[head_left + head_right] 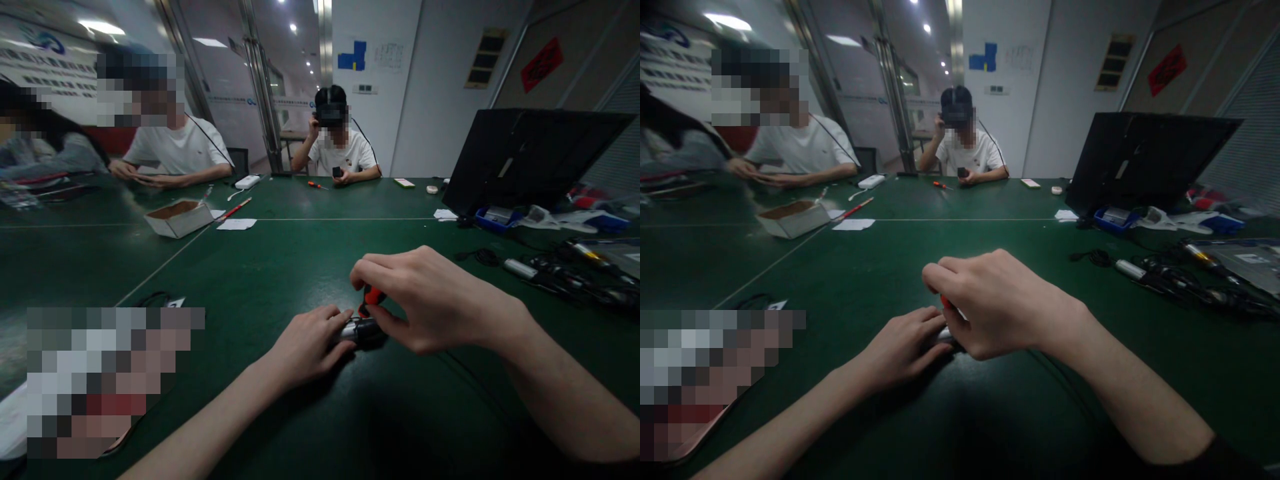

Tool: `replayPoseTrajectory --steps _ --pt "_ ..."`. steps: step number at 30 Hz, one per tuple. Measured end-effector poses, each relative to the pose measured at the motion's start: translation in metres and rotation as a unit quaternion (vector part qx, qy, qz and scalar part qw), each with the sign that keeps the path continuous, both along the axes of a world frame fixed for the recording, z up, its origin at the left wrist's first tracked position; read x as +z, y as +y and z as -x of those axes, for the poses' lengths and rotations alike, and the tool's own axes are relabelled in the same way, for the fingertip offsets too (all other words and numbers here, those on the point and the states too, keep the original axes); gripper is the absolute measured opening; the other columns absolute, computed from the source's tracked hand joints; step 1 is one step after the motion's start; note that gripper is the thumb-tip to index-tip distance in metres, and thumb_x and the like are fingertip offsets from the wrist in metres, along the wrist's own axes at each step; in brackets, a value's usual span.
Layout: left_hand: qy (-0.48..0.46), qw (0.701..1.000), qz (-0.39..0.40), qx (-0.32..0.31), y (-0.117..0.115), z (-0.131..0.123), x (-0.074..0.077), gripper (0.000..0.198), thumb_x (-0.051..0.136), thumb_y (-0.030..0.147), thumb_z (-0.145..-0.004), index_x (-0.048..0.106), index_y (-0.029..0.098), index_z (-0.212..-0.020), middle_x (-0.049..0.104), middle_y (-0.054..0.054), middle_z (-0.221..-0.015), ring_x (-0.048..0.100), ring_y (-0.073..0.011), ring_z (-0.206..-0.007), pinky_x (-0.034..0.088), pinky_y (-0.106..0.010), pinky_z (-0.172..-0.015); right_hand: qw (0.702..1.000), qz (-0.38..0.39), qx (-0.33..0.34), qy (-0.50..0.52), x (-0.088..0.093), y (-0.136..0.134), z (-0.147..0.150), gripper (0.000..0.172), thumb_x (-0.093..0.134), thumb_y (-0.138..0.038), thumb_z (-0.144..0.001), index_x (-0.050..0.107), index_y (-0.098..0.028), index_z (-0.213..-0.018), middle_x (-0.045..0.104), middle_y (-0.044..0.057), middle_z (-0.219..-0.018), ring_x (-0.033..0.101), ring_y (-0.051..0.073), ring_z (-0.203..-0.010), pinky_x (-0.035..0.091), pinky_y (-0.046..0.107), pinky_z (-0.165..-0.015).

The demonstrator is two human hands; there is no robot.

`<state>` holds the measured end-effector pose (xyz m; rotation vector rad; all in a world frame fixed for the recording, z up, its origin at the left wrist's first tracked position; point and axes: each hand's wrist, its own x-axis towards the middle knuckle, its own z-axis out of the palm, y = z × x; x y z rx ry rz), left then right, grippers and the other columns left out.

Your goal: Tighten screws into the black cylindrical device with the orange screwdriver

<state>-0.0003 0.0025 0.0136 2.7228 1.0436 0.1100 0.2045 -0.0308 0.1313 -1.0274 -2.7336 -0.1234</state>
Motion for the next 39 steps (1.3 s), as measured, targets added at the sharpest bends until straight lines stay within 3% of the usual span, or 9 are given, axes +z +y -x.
replayPoseTrajectory --steps 11,33,39 --pt "0.0 1.0 0.012 0.016 -0.0021 -0.0005 0.0036 0.028 0.052 0.036 -0.094 0.058 0.019 -0.116 0.062 -0.009 -0.109 0.062 -0.0263 -0.093 0.05 -0.036 -0.077 0.998 -0.063 -0.014 -0.025 -0.0025 0.0041 -0.0012 0.012 0.053 -0.033 -0.093 0.051 -0.021 -0.091 0.059 -0.003 -0.069 0.043 0.011 -0.052 0.022 0.024 -0.049" --pt "-0.007 1.0 0.011 0.008 -0.0003 0.0 -0.0004 0.025 0.05 0.035 -0.094 0.057 0.016 -0.11 0.063 -0.01 -0.105 0.062 -0.026 -0.091 0.05 -0.035 -0.076 0.998 -0.055 -0.02 -0.026 -0.0025 0.0032 -0.0007 0.013 0.052 -0.034 -0.093 0.05 -0.021 -0.091 0.059 -0.003 -0.072 0.045 0.012 -0.055 0.022 0.025 -0.05" --pt "-0.011 1.0 0.015 0.008 -0.0005 -0.001 -0.0002 0.024 0.048 0.036 -0.095 0.057 0.016 -0.105 0.062 -0.01 -0.102 0.061 -0.0259 -0.09 0.05 -0.035 -0.075 1.0 -0.023 -0.004 -0.014 0.0011 -0.0005 0.0 0.01 0.052 -0.028 -0.089 0.05 -0.019 -0.094 0.059 0.0 -0.085 0.045 0.011 -0.061 0.026 0.025 -0.052"
